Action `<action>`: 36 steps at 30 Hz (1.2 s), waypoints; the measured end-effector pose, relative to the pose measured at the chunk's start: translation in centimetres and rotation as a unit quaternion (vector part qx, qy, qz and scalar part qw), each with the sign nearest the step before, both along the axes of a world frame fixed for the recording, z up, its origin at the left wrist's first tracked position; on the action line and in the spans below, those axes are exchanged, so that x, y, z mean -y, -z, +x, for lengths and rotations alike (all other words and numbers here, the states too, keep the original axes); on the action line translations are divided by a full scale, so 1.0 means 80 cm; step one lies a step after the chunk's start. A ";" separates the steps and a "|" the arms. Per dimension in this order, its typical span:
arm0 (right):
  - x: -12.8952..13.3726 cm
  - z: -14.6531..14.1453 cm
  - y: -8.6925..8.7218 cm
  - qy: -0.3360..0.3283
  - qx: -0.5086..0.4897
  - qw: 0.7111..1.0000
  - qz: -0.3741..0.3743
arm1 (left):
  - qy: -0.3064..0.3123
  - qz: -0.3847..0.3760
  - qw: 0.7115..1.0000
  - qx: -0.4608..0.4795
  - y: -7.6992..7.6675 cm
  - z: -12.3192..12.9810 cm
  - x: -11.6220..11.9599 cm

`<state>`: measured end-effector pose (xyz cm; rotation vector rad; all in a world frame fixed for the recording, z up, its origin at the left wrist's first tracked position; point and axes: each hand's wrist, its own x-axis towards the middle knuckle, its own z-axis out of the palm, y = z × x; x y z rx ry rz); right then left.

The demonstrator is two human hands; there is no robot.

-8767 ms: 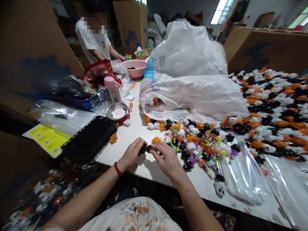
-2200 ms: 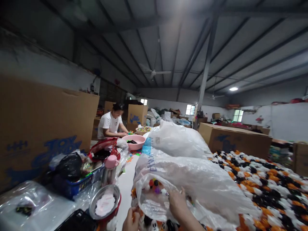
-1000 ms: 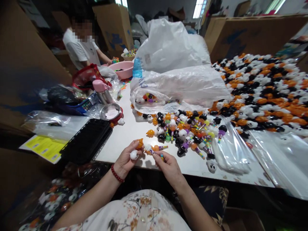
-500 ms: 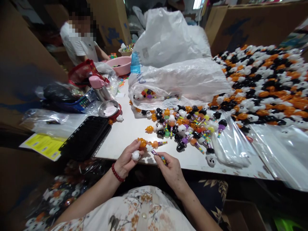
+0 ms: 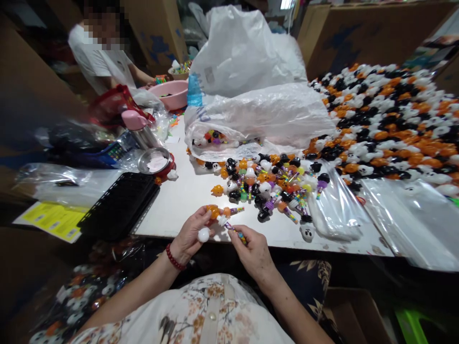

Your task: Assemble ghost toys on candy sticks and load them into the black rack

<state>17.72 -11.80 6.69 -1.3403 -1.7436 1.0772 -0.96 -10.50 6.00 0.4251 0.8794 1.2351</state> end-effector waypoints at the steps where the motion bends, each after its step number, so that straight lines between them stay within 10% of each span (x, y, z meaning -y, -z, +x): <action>1: 0.000 0.000 0.000 0.001 0.004 1.000 0.001 | 0.000 0.004 1.000 -0.004 0.000 0.001 0.000; 15: -0.010 0.003 0.010 -0.036 0.003 0.997 0.075 | 0.065 0.057 0.992 -0.096 0.007 0.002 0.006; 36: -0.014 -0.020 0.018 0.031 -0.098 0.993 -0.052 | 0.146 0.031 0.985 -0.088 -0.001 0.015 0.016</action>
